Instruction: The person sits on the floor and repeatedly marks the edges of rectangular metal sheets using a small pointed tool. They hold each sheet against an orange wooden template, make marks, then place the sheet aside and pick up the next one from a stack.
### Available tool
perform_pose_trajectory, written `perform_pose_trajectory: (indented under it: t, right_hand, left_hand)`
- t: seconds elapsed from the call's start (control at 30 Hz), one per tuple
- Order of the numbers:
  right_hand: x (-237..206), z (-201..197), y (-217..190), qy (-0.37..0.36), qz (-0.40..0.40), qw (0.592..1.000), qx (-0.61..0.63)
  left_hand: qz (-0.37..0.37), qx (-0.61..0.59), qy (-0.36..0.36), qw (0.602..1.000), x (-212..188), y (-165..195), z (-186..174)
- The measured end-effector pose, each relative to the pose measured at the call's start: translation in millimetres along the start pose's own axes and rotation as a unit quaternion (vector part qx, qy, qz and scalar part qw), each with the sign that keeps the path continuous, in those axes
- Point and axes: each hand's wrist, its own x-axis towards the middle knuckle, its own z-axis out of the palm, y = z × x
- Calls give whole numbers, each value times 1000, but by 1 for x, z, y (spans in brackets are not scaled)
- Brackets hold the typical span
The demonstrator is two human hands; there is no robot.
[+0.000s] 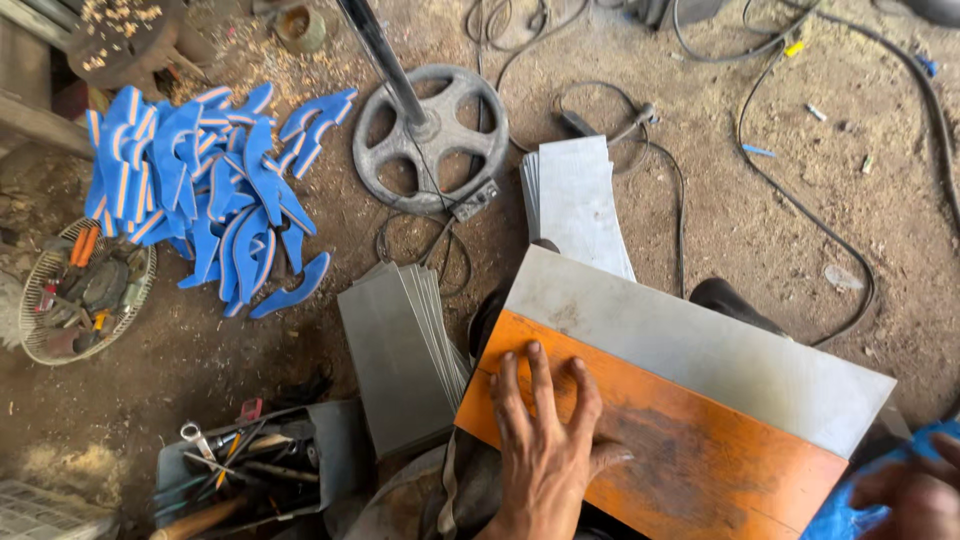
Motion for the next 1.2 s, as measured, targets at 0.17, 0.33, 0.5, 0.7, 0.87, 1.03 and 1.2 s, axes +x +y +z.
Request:
perform_pose_trajectory:
  t: [0.17,0.33,0.5,0.7,0.87,1.03,1.2]
  right_hand:
    - [-2,35,-148,-155,-75,982,83]
    - [12,85,-219,-306,-58,942,127]
    - [14,105,-226,-336,-79,928,142]
    - [12,114,-225,-354,-81,918,158]
    - [14,112,-227,-362,-134,912,138]
    - [18,92,-223,-358,-122,921,96]
    - [29,37,-192,-338,-44,940,23]
  left_hand:
    - [10,-12,14,1000,1,3,1]
    - [2,-25,32,999,-1,3,-3]
    - [9,-54,31,998,0,0,-9]
    - [5,-63,54,997,0,-1,-10]
    - [2,-71,47,996,1,-1,-10]
    - [0,-75,-11,997,3,-1,-13]
    - [-10,-33,8,999,4,-2,-14]
